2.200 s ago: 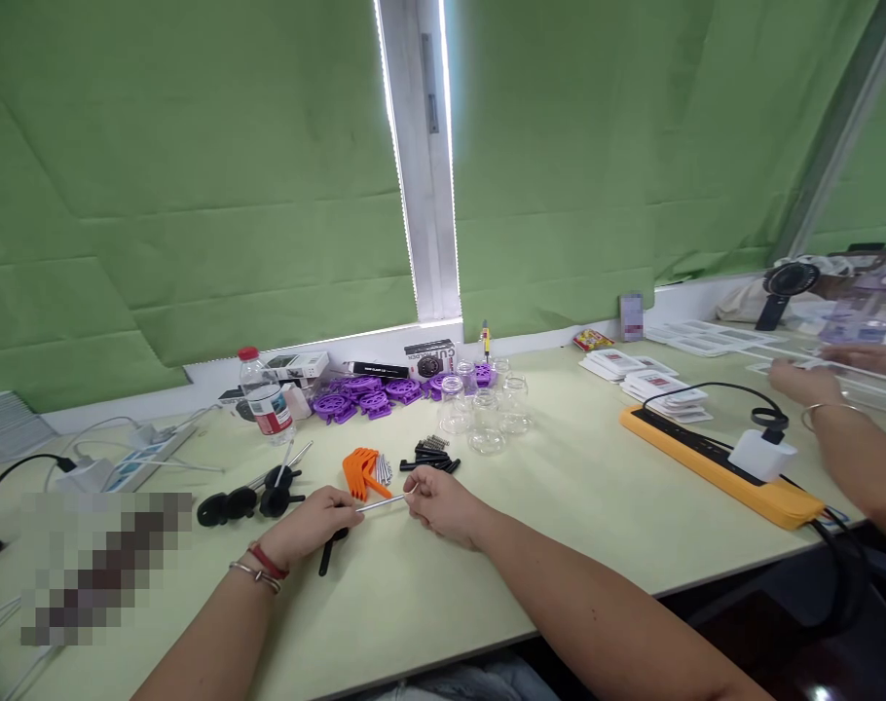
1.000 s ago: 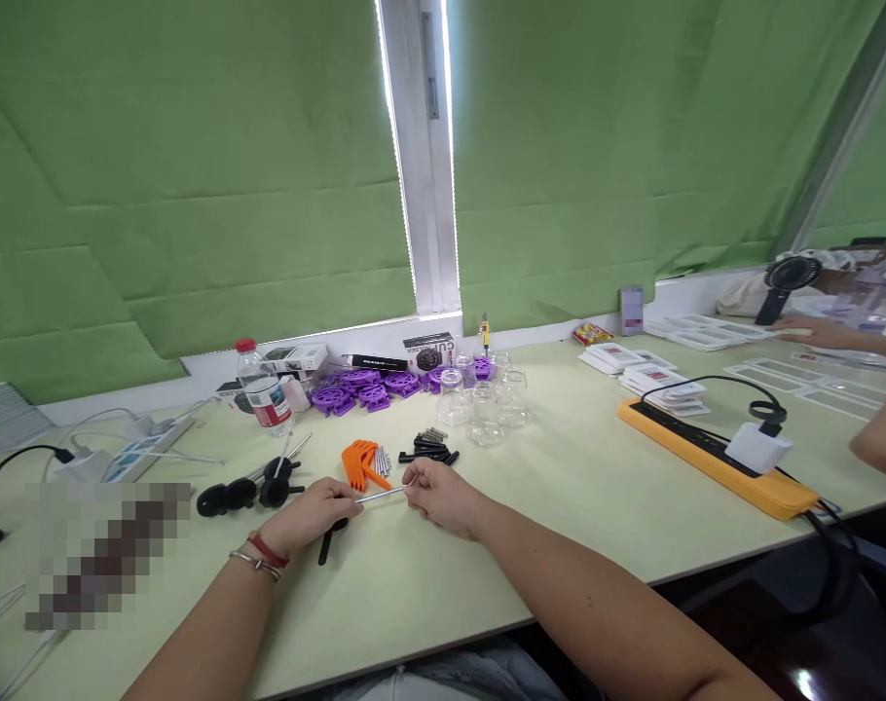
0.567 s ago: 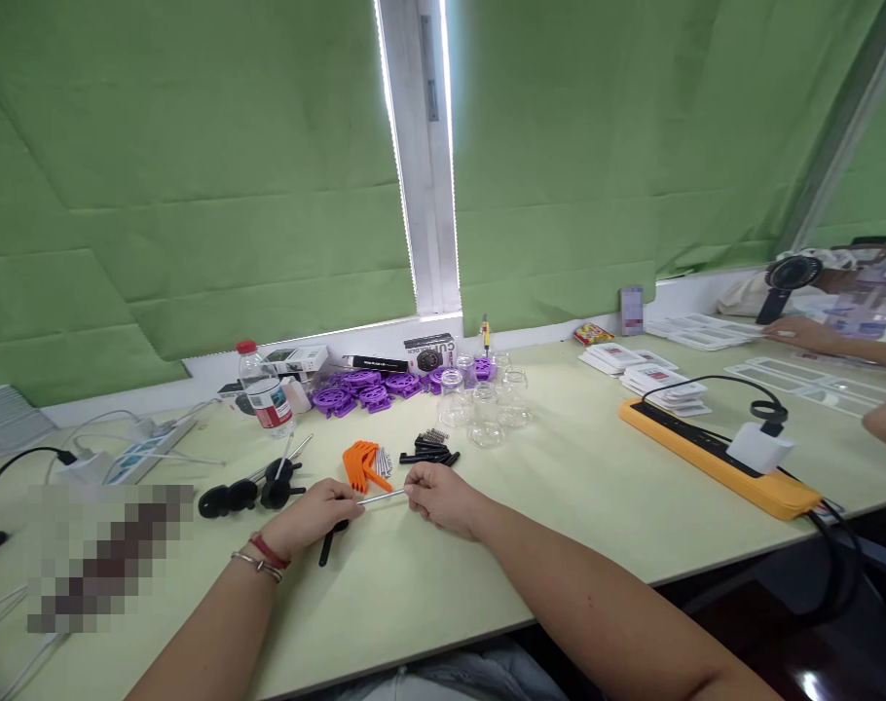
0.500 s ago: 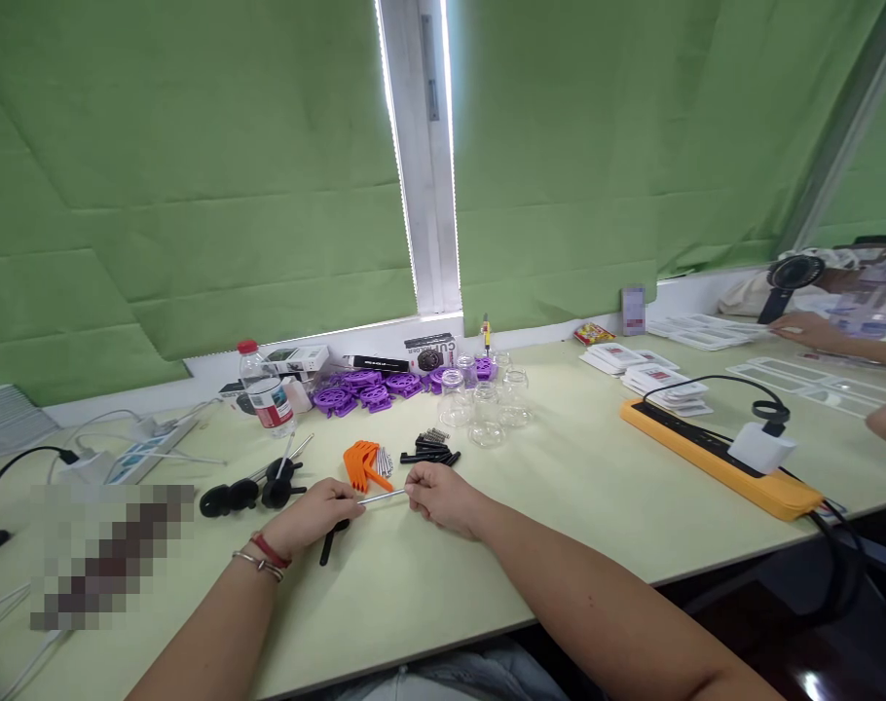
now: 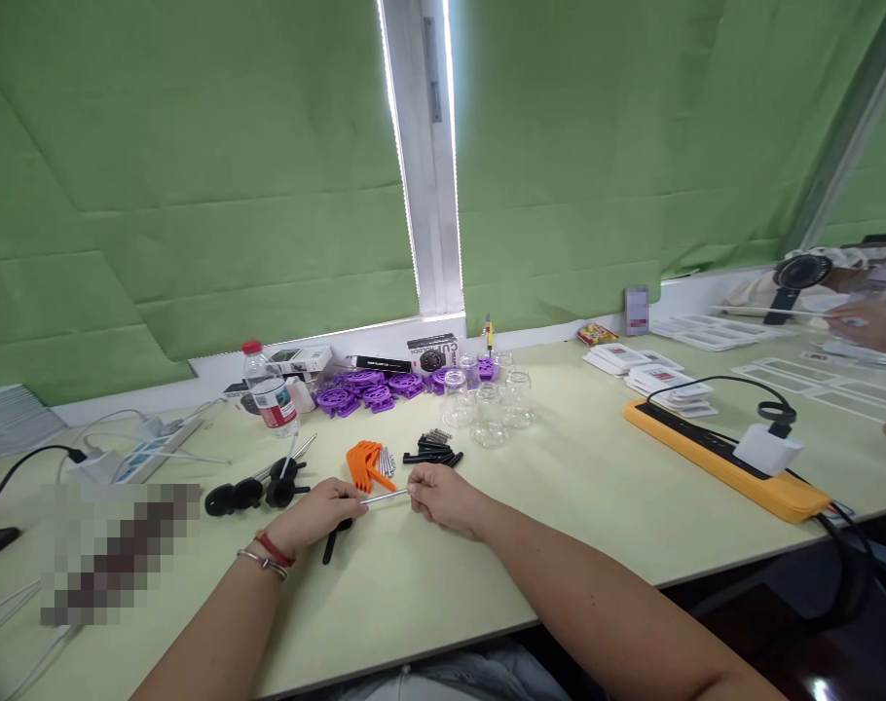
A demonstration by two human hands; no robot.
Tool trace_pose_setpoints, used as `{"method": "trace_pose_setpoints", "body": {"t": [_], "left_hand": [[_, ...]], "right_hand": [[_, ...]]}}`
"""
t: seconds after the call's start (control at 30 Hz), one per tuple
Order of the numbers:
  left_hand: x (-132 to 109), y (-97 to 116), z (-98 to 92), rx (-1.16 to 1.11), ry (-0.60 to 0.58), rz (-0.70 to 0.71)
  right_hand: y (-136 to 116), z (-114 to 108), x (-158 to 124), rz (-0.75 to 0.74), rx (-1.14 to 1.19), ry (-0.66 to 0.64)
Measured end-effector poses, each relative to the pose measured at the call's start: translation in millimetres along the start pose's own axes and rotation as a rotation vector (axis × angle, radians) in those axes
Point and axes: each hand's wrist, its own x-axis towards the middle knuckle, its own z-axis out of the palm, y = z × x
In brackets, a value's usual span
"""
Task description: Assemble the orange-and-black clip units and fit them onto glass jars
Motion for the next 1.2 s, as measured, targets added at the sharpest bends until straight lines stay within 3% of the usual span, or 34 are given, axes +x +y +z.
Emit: {"method": "trace_pose_setpoints", "body": {"t": [0.2, 0.37, 0.43, 0.5, 0.57, 0.63, 0.7, 0.8, 0.93, 1.2], "left_hand": [[-3.6, 2.6, -1.6, 0.036, -0.008, 0.021], [-10.7, 3.3, -7.6, 0.043, -0.015, 0.117], [-12.1, 3.1, -11.3, -0.014, 0.047, 0.177], [-12.1, 1.9, -16.7, -0.068, 0.241, 0.224], [-11.1, -0.4, -24.2, -0.04, 0.534, 0.168], [-8.8, -4.1, -32.7, 0.073, 0.806, -0.031], [-4.7, -9.0, -40.2, 0.205, 0.951, -0.224], [5.1, -17.5, -45.1, 0.4, 0.981, -0.259], [17.8, -25.3, -40.6, 0.596, 0.937, -0.265], [23.8, -31.4, -33.9, 0.699, 0.882, -0.332]], "right_hand": [[2.1, -0.5, 0.6, -0.014, -0.014, -0.023], [2.2, 0.5, -0.3, -0.028, 0.02, 0.02], [0.5, 0.7, -1.3, -0.027, 0.047, 0.041], [-0.6, 0.3, -2.3, -0.024, 0.069, 0.046], [-0.6, -0.3, -2.7, -0.023, 0.072, 0.037], [0.6, -0.7, -2.5, -0.024, 0.062, 0.023], [2.0, -1.0, -2.0, -0.025, 0.052, 0.015], [3.3, -1.2, -1.5, -0.03, 0.044, 0.013], [3.3, -1.4, -1.5, -0.025, 0.034, 0.005], [2.8, -1.2, -2.0, -0.024, 0.017, -0.009]]}}
